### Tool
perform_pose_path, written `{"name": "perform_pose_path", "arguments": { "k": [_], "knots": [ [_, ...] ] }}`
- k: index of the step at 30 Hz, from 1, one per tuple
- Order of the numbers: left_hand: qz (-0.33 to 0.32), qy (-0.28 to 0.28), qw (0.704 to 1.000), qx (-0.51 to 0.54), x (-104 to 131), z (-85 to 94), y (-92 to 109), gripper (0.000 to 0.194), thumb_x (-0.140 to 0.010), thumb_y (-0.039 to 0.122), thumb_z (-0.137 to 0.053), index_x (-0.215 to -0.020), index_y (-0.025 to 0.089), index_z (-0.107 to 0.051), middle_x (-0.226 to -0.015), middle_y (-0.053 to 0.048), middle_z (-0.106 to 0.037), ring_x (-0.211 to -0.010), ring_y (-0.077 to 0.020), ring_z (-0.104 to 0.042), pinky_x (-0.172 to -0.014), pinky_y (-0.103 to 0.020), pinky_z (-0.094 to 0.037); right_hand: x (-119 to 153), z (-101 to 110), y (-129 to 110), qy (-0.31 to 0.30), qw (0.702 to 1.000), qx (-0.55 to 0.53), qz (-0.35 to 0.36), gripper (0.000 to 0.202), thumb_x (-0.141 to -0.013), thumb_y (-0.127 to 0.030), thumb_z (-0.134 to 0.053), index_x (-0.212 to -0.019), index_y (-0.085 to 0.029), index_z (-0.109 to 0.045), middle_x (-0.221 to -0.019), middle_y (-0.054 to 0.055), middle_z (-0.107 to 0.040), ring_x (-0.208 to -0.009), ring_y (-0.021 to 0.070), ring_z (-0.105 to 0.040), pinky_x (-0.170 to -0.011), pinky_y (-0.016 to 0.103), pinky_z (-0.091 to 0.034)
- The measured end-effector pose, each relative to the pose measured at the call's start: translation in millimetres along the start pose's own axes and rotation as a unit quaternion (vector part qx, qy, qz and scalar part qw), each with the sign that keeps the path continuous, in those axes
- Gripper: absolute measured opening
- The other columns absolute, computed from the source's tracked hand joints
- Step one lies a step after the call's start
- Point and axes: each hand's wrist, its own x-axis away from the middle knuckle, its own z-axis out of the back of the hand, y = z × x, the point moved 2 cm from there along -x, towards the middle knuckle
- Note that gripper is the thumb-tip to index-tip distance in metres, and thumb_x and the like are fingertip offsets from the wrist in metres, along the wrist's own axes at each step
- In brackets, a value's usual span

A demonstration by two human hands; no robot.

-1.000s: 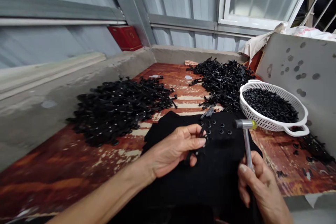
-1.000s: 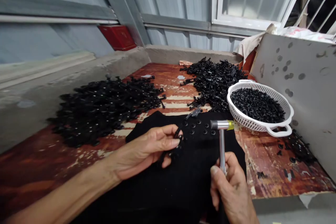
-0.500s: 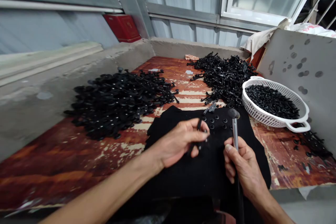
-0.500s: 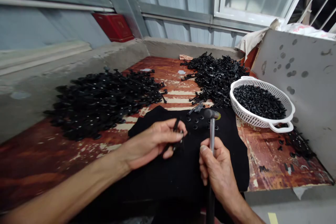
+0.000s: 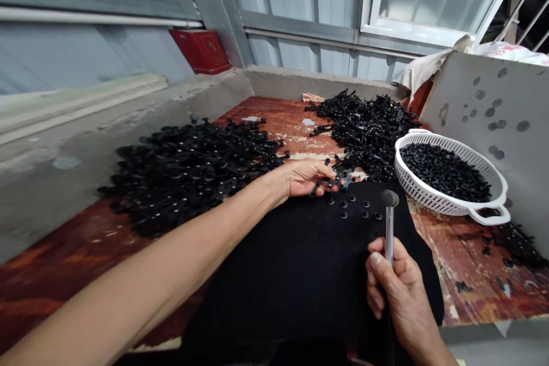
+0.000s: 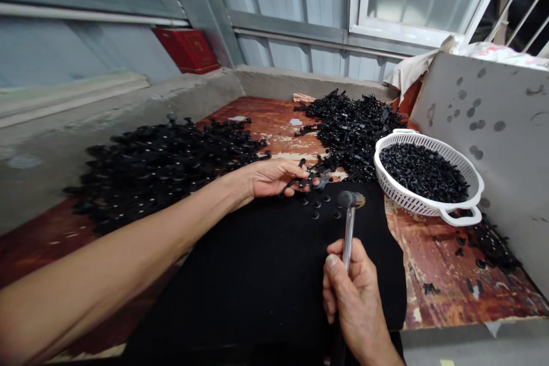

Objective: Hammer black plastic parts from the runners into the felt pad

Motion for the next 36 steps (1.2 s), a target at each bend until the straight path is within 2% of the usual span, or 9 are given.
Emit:
{"name": "perform_pose_path", "arguments": {
  "k": [5, 10, 14, 18, 22, 26, 29, 32, 36],
  "knots": [
    [-0.007, 0.026, 1.000, -0.007, -3.9, -1.0, 4.8, 0.021, -0.061, 0.005, -0.071, -0.076, 0.014, -0.059, -0.071, -0.004, -0.069, -0.057, -0.0147, -0.064, -0.040, -0.018, -0.037, 1.9, 0.7, -0.1, 0.001, 1.000, -0.005, -0.002, 0.035, -0.084, -0.051, -0.067, -0.094, -0.021, -0.053, -0.053, -0.012, -0.045, -0.034, 0.0021, -0.034, -0.032, 0.012, -0.031],
    [-0.044, 0.044, 0.998, 0.028, 14.3, 2.5, 7.7, 0.020, -0.066, 0.006, -0.070, -0.082, 0.015, -0.061, -0.069, 0.001, -0.065, -0.057, -0.0107, -0.060, -0.045, -0.019, -0.044, 3.0, 0.5, -0.4, 0.003, 1.000, -0.008, -0.003, 0.036, -0.083, -0.052, -0.068, -0.094, -0.021, -0.053, -0.052, -0.012, -0.044, -0.033, 0.0022, -0.033, -0.032, 0.012, -0.031],
    [-0.037, 0.071, 0.995, 0.062, 35.1, 4.4, -8.5, 0.022, -0.062, 0.008, -0.074, -0.077, 0.015, -0.060, -0.066, 0.002, -0.062, -0.055, -0.0105, -0.058, -0.043, -0.019, -0.045, 3.6, 0.4, -0.5, 0.000, 1.000, -0.006, -0.004, 0.035, -0.083, -0.052, -0.068, -0.094, -0.021, -0.054, -0.053, -0.012, -0.044, -0.034, 0.0022, -0.034, -0.032, 0.012, -0.031],
    [-0.012, 0.096, 0.992, 0.076, 51.3, 2.0, -27.4, 0.019, -0.059, 0.009, -0.073, -0.069, 0.015, -0.058, -0.060, 0.003, -0.056, -0.050, -0.0101, -0.055, -0.034, -0.016, -0.035, 3.6, 0.4, -1.0, -0.005, 1.000, 0.000, -0.006, 0.033, -0.084, -0.050, -0.067, -0.094, -0.021, -0.054, -0.054, -0.012, -0.044, -0.035, 0.0022, -0.035, -0.033, 0.012, -0.032],
    [-0.014, 0.065, 0.994, 0.085, 69.5, -15.7, -40.6, 0.022, -0.054, 0.013, -0.076, -0.069, 0.016, -0.060, -0.061, 0.003, -0.055, -0.053, -0.0104, -0.054, -0.032, -0.014, -0.029, 1.1, -0.4, -1.8, 0.001, 1.000, 0.010, -0.004, 0.035, -0.084, -0.050, -0.067, -0.100, -0.021, -0.055, -0.059, -0.010, -0.049, -0.034, 0.0019, -0.036, -0.031, 0.012, -0.031],
    [0.009, -0.002, 0.998, 0.056, 87.4, -46.6, -55.6, 0.026, -0.057, 0.023, -0.078, -0.078, 0.015, -0.065, -0.062, 0.001, -0.055, -0.055, -0.0095, -0.049, -0.035, -0.014, -0.034, -0.5, -2.6, -4.0, 0.011, 1.000, 0.029, -0.006, 0.041, -0.084, -0.050, -0.065, -0.111, -0.020, -0.056, -0.064, -0.008, -0.053, -0.034, 0.0018, -0.037, -0.031, 0.013, -0.031],
    [0.021, -0.047, 0.997, 0.049, 95.2, -64.7, -65.3, 0.025, -0.058, 0.029, -0.077, -0.074, 0.013, -0.065, -0.062, 0.001, -0.054, -0.055, -0.0084, -0.046, -0.036, -0.014, -0.038, 0.4, -5.5, -6.5, 0.007, 0.999, 0.047, -0.012, 0.035, -0.082, -0.047, -0.067, -0.100, -0.018, -0.060, -0.058, -0.009, -0.050, -0.034, 0.0020, -0.036, -0.031, 0.013, -0.029],
    [0.024, -0.057, 0.997, 0.055, 98.4, -70.4, -69.2, 0.026, -0.058, 0.031, -0.077, -0.073, 0.014, -0.064, -0.062, 0.002, -0.053, -0.054, -0.0078, -0.044, -0.036, -0.014, -0.038, 1.8, -8.2, -8.2, 0.007, 0.998, 0.058, -0.019, 0.026, -0.083, -0.043, -0.066, -0.088, -0.018, -0.059, -0.052, -0.010, -0.046, -0.033, 0.0023, -0.035, -0.031, 0.013, -0.027],
    [0.038, -0.065, 0.996, 0.041, 99.9, -66.6, -67.7, 0.029, -0.058, 0.034, -0.078, -0.074, 0.016, -0.062, -0.061, 0.003, -0.053, -0.050, -0.0063, -0.040, -0.033, -0.013, -0.035, 1.8, -9.3, -8.5, 0.007, 0.998, 0.063, -0.023, 0.024, -0.083, -0.041, -0.065, -0.087, -0.018, -0.057, -0.050, -0.011, -0.045, -0.033, 0.0026, -0.034, -0.031, 0.013, -0.026]
  ]
}}
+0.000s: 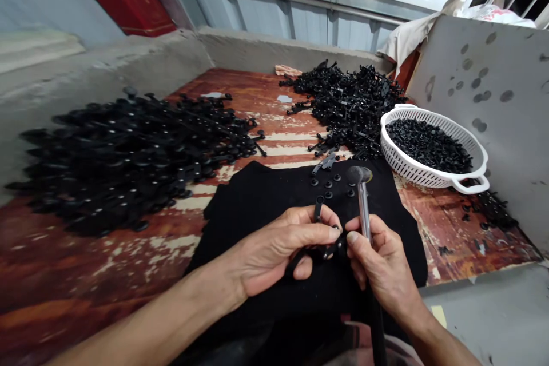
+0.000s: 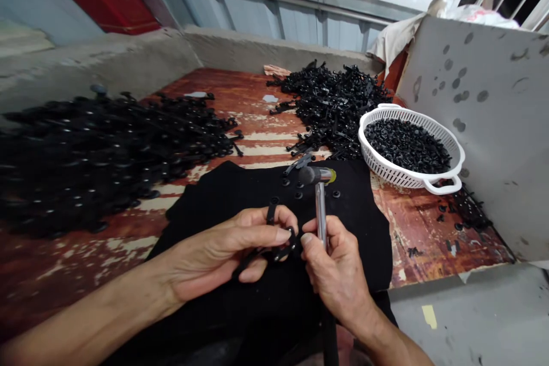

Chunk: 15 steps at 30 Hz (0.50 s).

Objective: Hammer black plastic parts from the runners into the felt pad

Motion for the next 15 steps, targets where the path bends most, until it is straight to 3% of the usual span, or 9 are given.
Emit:
{"name": "perform_pose_path", "arguments": {
  "k": [11, 15],
  "knots": [
    [0.007, -0.001, 0.999, -0.038, -5.5, 2.7, 3.3, 0.029, -0.057, 0.031, -0.080, -0.073, 0.013, -0.063, -0.056, -0.001, -0.060, -0.049, -0.0098, -0.053, -0.031, -0.012, -0.032, -0.4, 3.4, 3.9, -0.008, 1.000, -0.010, 0.003, 0.030, -0.085, -0.048, -0.063, -0.090, -0.019, -0.053, -0.050, -0.013, -0.043, -0.034, 0.0021, -0.033, -0.032, 0.012, -0.028],
    [-0.015, 0.108, 0.994, -0.014, -8.8, 26.3, 20.5, 0.020, -0.063, 0.019, -0.077, -0.073, 0.013, -0.061, -0.053, -0.001, -0.060, -0.043, -0.0077, -0.051, -0.030, -0.011, -0.024, -1.1, 4.6, 5.5, 0.001, 1.000, -0.024, 0.015, 0.036, -0.085, -0.051, -0.064, -0.099, -0.020, -0.052, -0.056, -0.012, -0.048, -0.034, 0.0014, -0.035, -0.031, 0.011, -0.029]
  ]
}}
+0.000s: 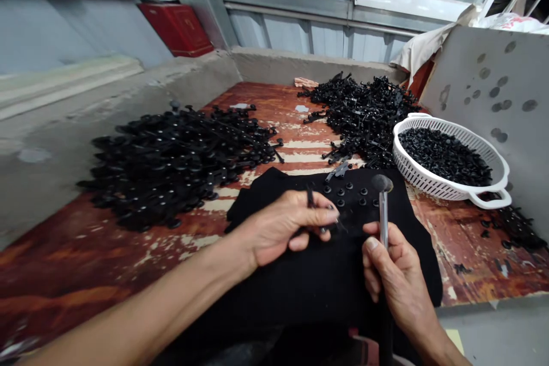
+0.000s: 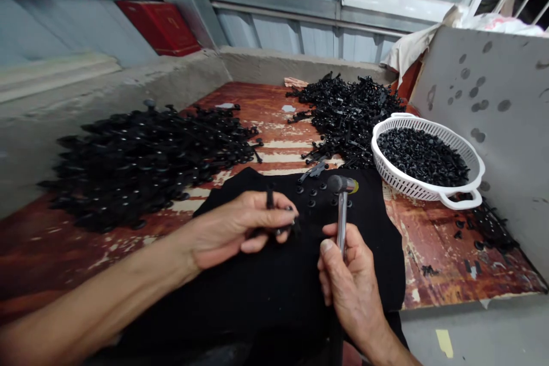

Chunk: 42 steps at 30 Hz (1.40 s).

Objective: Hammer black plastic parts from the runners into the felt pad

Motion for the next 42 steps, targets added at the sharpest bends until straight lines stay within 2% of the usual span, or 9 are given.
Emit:
{"name": "perform_pose_path", "arguments": {
  "k": [2, 5, 9, 17, 25, 30, 37, 42],
  "knots": [
    [-0.014, 0.068, 0.997, 0.030, -8.4, 14.0, 9.1, 0.019, -0.065, 0.012, -0.075, -0.071, 0.014, -0.057, -0.054, 0.001, -0.058, -0.043, -0.0082, -0.054, -0.029, -0.011, -0.022, 0.1, 0.4, 0.0, 0.004, 1.000, -0.006, 0.002, 0.037, -0.084, -0.052, -0.064, -0.100, -0.020, -0.052, -0.059, -0.011, -0.050, -0.034, 0.0010, -0.036, -0.032, 0.011, -0.029],
    [-0.008, 0.106, 0.993, 0.059, -21.8, 26.8, 16.3, 0.024, -0.067, 0.005, -0.073, -0.068, 0.016, -0.052, -0.054, 0.004, -0.054, -0.045, -0.0087, -0.059, -0.029, -0.011, -0.019, 1.3, 0.9, 0.1, 0.006, 1.000, -0.008, -0.002, 0.038, -0.083, -0.052, -0.066, -0.100, -0.020, -0.053, -0.058, -0.011, -0.049, -0.035, 0.0009, -0.037, -0.032, 0.011, -0.030],
    [0.005, 0.113, 0.992, 0.062, -32.3, 32.1, 17.2, 0.027, -0.071, 0.004, -0.072, -0.066, 0.016, -0.048, -0.055, 0.005, -0.055, -0.045, -0.0081, -0.061, -0.029, -0.012, -0.019, 3.6, 2.1, 1.0, 0.008, 1.000, -0.010, -0.006, 0.038, -0.084, -0.052, -0.066, -0.100, -0.020, -0.053, -0.057, -0.011, -0.048, -0.035, 0.0010, -0.036, -0.033, 0.010, -0.030],
    [0.016, 0.128, 0.990, 0.050, -38.7, 41.7, 13.6, 0.023, -0.072, 0.002, -0.070, -0.068, 0.014, -0.052, -0.055, 0.004, -0.058, -0.044, -0.0096, -0.062, -0.028, -0.012, -0.018, 3.1, 1.0, -0.5, 0.009, 1.000, -0.017, -0.020, 0.044, -0.081, -0.055, -0.068, -0.100, -0.020, -0.053, -0.057, -0.011, -0.050, -0.034, 0.0010, -0.036, -0.032, 0.011, -0.030],
    [0.006, 0.126, 0.991, 0.040, -30.0, 35.4, 18.5, 0.020, -0.076, 0.004, -0.071, -0.067, 0.012, -0.055, -0.057, 0.003, -0.059, -0.047, -0.0069, -0.061, -0.032, -0.010, -0.020, 4.0, -0.7, -2.3, 0.017, 0.999, -0.016, -0.026, 0.044, -0.080, -0.056, -0.069, -0.100, -0.020, -0.054, -0.057, -0.010, -0.050, -0.034, 0.0016, -0.036, -0.032, 0.012, -0.029],
    [0.019, 0.141, 0.989, 0.035, -37.1, 36.6, 18.4, 0.024, -0.073, 0.002, -0.071, -0.062, 0.013, -0.052, -0.053, 0.003, -0.057, -0.043, -0.0084, -0.060, -0.028, -0.012, -0.018, 4.8, -0.9, -3.1, 0.022, 0.999, -0.009, -0.031, 0.045, -0.079, -0.056, -0.069, -0.100, -0.019, -0.055, -0.056, -0.010, -0.049, -0.034, 0.0018, -0.036, -0.032, 0.012, -0.029],
    [0.020, 0.134, 0.990, 0.036, -42.0, 39.6, 15.6, 0.022, -0.076, 0.003, -0.068, -0.063, 0.013, -0.053, -0.054, 0.002, -0.057, -0.042, -0.0087, -0.060, -0.026, -0.011, -0.020, 4.0, -1.1, -3.4, 0.021, 0.999, -0.007, -0.036, 0.045, -0.079, -0.057, -0.069, -0.099, -0.019, -0.055, -0.057, -0.010, -0.049, -0.035, 0.0015, -0.036, -0.033, 0.012, -0.028],
    [0.020, 0.131, 0.991, 0.033, -43.2, 42.6, 13.6, 0.021, -0.072, 0.004, -0.071, -0.063, 0.013, -0.054, -0.057, 0.001, -0.059, -0.042, -0.0088, -0.060, -0.026, -0.011, -0.019, 3.5, -1.3, -3.7, 0.020, 0.999, -0.007, -0.033, 0.046, -0.078, -0.057, -0.070, -0.099, -0.019, -0.055, -0.058, -0.010, -0.050, -0.034, 0.0013, -0.036, -0.032, 0.012, -0.029]
  ]
}}
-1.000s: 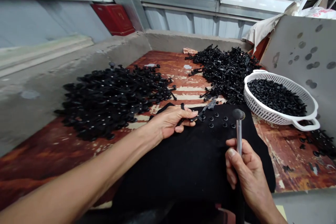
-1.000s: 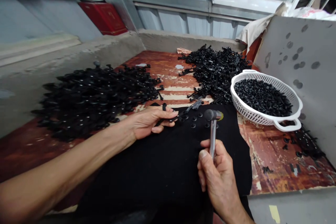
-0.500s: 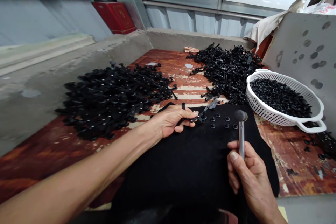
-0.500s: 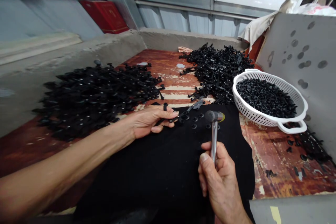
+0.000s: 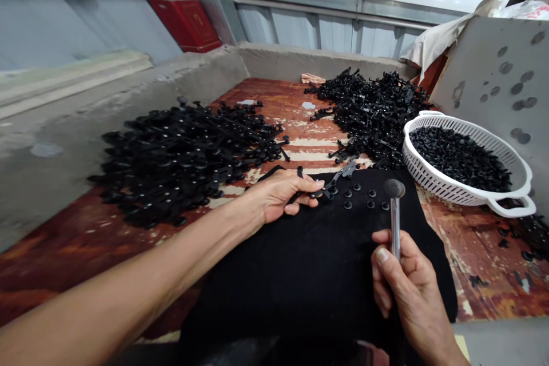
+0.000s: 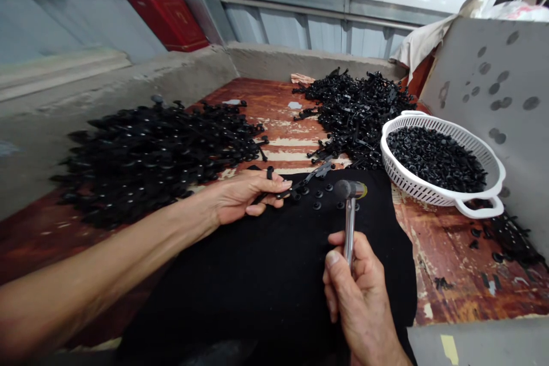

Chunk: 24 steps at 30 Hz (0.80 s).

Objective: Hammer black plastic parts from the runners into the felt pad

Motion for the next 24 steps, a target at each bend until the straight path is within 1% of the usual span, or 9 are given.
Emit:
{"name": "perform_pose_path", "arguments": {
  "k": [4, 9, 13, 19, 24],
  "knots": [
    [-0.004, -0.004, 1.000, 0.001, 0.1, 0.0, 0.8, 0.022, -0.070, 0.003, -0.073, -0.061, 0.012, -0.055, -0.059, -0.001, -0.061, -0.041, -0.0086, -0.060, -0.026, -0.011, -0.019, 0.0, -0.3, -0.5, -0.003, 1.000, 0.000, 0.002, 0.044, -0.079, -0.056, -0.070, -0.100, -0.020, -0.055, -0.057, -0.009, -0.050, -0.034, 0.0016, -0.036, -0.032, 0.012, -0.029],
    [-0.002, -0.002, 1.000, 0.003, 2.3, -2.6, 2.8, 0.027, -0.067, 0.003, -0.076, -0.058, 0.013, -0.053, -0.055, 0.001, -0.059, -0.038, -0.0088, -0.058, -0.026, -0.011, -0.017, 0.6, -0.2, -0.8, -0.007, 1.000, 0.002, 0.003, 0.044, -0.080, -0.056, -0.069, -0.100, -0.020, -0.055, -0.058, -0.009, -0.050, -0.034, 0.0016, -0.035, -0.032, 0.012, -0.028],
    [-0.001, -0.002, 1.000, 0.005, 2.2, -2.8, 3.3, 0.027, -0.064, 0.004, -0.079, -0.058, 0.013, -0.054, -0.055, 0.001, -0.059, -0.037, -0.0084, -0.057, -0.026, -0.011, -0.017, 0.1, -0.1, -0.6, -0.004, 1.000, 0.002, -0.002, 0.043, -0.080, -0.055, -0.069, -0.100, -0.020, -0.055, -0.057, -0.009, -0.050, -0.034, 0.0016, -0.036, -0.032, 0.012, -0.028],
    [-0.003, -0.005, 1.000, -0.008, 1.5, -1.1, 3.7, 0.023, -0.067, 0.004, -0.075, -0.060, 0.012, -0.055, -0.057, 0.000, -0.059, -0.037, -0.0072, -0.055, -0.026, -0.011, -0.019, 0.6, 0.0, 0.5, -0.005, 1.000, -0.005, -0.001, 0.040, -0.081, -0.053, -0.068, -0.100, -0.020, -0.056, -0.056, -0.010, -0.049, -0.035, 0.0019, -0.035, -0.033, 0.012, -0.028],
    [-0.014, -0.011, 1.000, -0.012, -0.3, -0.1, 2.8, 0.024, -0.064, 0.006, -0.077, -0.060, 0.012, -0.055, -0.058, 0.000, -0.060, -0.037, -0.0062, -0.052, -0.026, -0.011, -0.019, 0.9, 0.0, 0.5, -0.007, 1.000, -0.003, -0.001, 0.041, -0.081, -0.054, -0.069, -0.100, -0.020, -0.056, -0.056, -0.010, -0.048, -0.035, 0.0022, -0.035, -0.032, 0.013, -0.028]
  ]
}}
